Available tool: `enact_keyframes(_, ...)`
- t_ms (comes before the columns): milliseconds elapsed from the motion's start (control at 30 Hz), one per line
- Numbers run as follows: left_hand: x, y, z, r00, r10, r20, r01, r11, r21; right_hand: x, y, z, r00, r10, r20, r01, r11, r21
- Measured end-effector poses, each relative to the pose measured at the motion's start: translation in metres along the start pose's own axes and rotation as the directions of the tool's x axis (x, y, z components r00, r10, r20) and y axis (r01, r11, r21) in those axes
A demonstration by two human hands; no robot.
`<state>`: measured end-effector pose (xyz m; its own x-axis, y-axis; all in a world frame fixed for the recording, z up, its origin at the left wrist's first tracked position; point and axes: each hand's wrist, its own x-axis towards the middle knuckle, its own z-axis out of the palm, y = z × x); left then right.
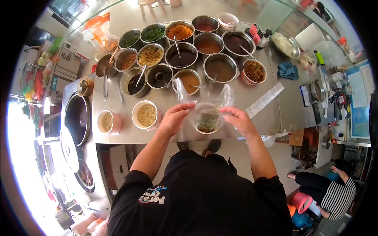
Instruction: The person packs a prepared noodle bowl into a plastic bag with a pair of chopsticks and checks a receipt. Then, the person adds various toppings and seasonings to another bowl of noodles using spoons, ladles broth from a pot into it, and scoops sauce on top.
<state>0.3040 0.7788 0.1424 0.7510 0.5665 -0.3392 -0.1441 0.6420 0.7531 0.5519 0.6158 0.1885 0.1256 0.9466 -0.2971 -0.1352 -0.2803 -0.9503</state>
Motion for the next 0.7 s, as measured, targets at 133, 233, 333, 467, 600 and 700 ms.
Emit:
enact_keyframes(133,0.000,0.015,0.008,0.944,0.293,0.151,-0.300,0.574,0.762,-0.001,0.003,0.000,0.919,-0.392,-0.041,0.270,0.701,-0.660)
enact_keyframes(233,0.002,0.017,0.018,0.823,0.416,0.386,-0.369,-0.123,0.921,0.006,0.005,0.005,0.801,-0.593,0.086,0.280,0.243,-0.929)
enact_keyframes(333,0.012,0.007,0.013,0.715,0.480,0.508,-0.406,-0.307,0.861,0.015,0.017,0.000,0.749,-0.653,0.116,0.179,0.031,-0.983)
enact_keyframes(467,0.018,-0.001,0.005,0.690,0.490,0.532,-0.413,-0.338,0.846,0.021,0.021,-0.008,0.764,-0.628,0.148,0.217,0.035,-0.976)
enact_keyframes(600,0.002,0.014,0.028,0.679,0.573,0.459,-0.345,-0.303,0.888,0.014,-0.009,-0.004,0.681,-0.713,0.164,0.325,0.094,-0.941)
enact_keyframes(700,-0.001,0.024,0.027,0.693,0.565,0.447,-0.395,-0.222,0.892,0.010,-0.005,-0.011,0.861,-0.502,0.078,0.337,0.449,-0.827)
